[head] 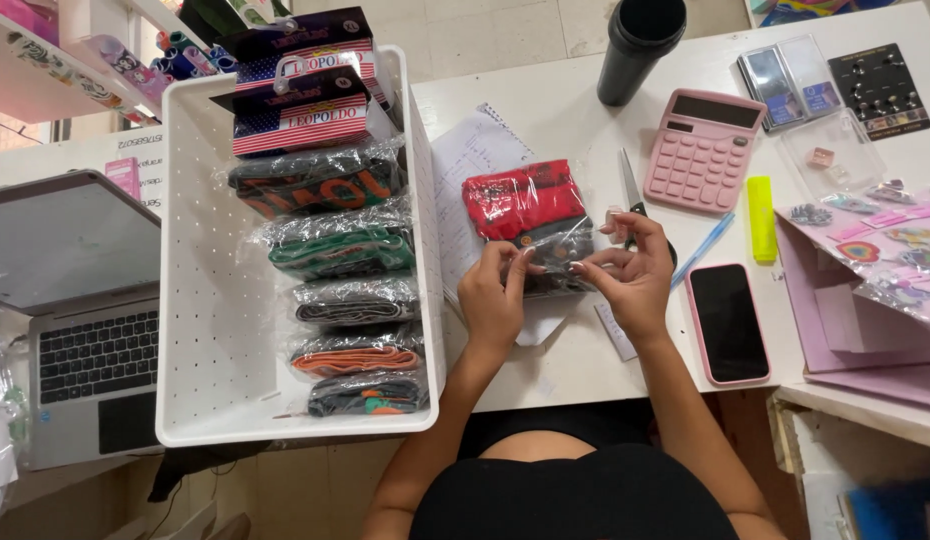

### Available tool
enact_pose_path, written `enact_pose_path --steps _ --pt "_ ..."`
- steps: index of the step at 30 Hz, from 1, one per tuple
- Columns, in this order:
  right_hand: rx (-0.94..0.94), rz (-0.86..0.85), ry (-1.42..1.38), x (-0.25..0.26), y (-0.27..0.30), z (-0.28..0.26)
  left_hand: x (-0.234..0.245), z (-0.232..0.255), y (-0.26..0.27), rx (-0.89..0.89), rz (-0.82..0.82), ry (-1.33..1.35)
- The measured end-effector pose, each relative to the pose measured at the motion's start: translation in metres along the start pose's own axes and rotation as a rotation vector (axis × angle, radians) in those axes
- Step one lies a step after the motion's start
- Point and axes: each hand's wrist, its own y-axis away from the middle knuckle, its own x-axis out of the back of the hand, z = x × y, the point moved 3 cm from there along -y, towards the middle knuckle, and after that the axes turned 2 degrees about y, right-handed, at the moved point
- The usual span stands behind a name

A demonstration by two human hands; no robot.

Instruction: The person arranges several packaged undergarments in a white plastic bin, picks up one additional package from a shelf, and seals it with a piece of tape using scissors.

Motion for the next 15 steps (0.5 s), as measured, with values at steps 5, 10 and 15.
enact_pose_path --steps 5,10,15 --pt "0.14 0.064 0.065 0.006 0.005 -0.012 0.0 0.0 0.009 0.087 -0.133 0.036" --pt "0.395 0.061 0.209 0.005 0.002 -0.026 0.0 0.0 0.009 0.173 -0.203 0.034" --pt "0.421 -0.238 0.306 -0.005 -0.005 -0.038 -0.002 0.007 0.002 0.172 -0.223 0.072"
